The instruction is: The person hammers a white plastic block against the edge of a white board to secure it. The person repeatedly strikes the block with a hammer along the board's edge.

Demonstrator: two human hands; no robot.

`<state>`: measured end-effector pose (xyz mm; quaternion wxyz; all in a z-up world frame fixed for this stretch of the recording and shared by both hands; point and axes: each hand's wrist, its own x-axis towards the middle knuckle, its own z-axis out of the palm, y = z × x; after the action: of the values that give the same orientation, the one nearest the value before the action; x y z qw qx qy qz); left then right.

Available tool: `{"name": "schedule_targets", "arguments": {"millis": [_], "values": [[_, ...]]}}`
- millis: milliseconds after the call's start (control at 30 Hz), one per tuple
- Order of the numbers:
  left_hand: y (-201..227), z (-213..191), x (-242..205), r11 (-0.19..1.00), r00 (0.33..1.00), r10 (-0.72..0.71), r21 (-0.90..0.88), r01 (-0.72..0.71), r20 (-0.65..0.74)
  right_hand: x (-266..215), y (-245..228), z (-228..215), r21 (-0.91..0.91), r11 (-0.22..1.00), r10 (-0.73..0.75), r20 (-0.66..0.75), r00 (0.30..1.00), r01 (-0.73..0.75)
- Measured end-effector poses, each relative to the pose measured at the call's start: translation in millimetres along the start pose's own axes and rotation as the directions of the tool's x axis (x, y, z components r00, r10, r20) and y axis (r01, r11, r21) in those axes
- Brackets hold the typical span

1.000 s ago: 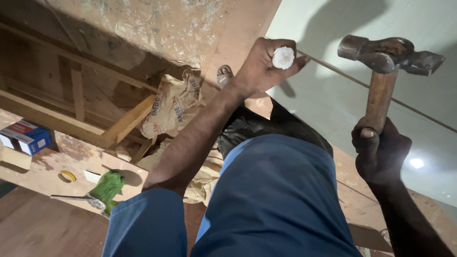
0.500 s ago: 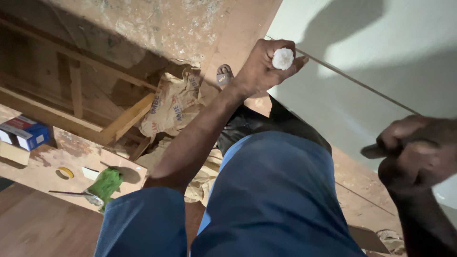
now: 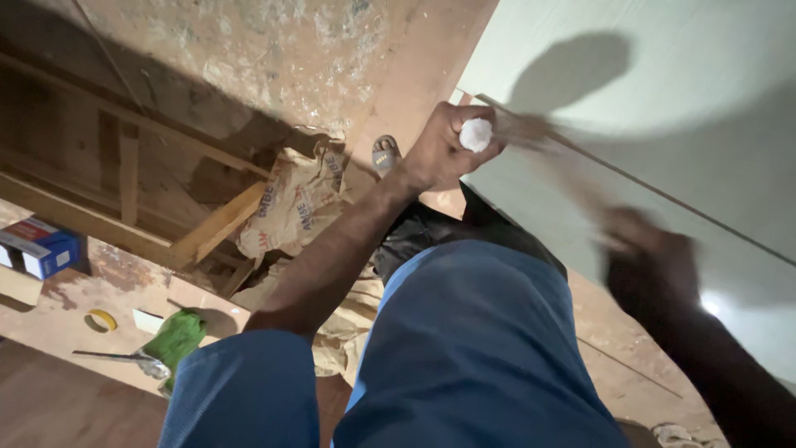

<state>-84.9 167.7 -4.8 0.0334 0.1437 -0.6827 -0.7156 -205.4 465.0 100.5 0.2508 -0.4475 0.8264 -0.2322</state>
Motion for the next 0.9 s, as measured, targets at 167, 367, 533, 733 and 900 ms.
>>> {"name": "schedule_targets", "arguments": {"millis": [167, 367, 533, 733, 900], "values": [[7, 0, -1, 0.998, 0.999, -0.038, 0.040, 0.038, -0.002, -15, 12, -7, -0.020, 0.988, 0.151, 0.038, 0.988, -0.150], [4, 2, -6, 1.000, 1.000, -0.010, -0.005, 0.010, -0.027, -17, 6, 10, 0.102, 0.995, 0.016, -0.062, 0.998, -0.010], [5, 1, -1, 0.996, 1.000, 0.021, -0.082, -0.022, -0.015, -42, 30, 12, 0.259, 0.955, 0.117, 0.121, 0.986, -0.145], [-10, 3, -5, 0.992, 0.994, 0.109, -0.071, -0.108, 0.014, -44, 39, 41, -0.160, 0.950, -0.297, -0.201, 0.934, 0.268], [-23, 3, -5, 0.996, 0.996, 0.085, -0.017, -0.085, -0.012, -10, 2, 22, 0.047, 0.950, 0.309, -0.021, 0.951, -0.308]]}}
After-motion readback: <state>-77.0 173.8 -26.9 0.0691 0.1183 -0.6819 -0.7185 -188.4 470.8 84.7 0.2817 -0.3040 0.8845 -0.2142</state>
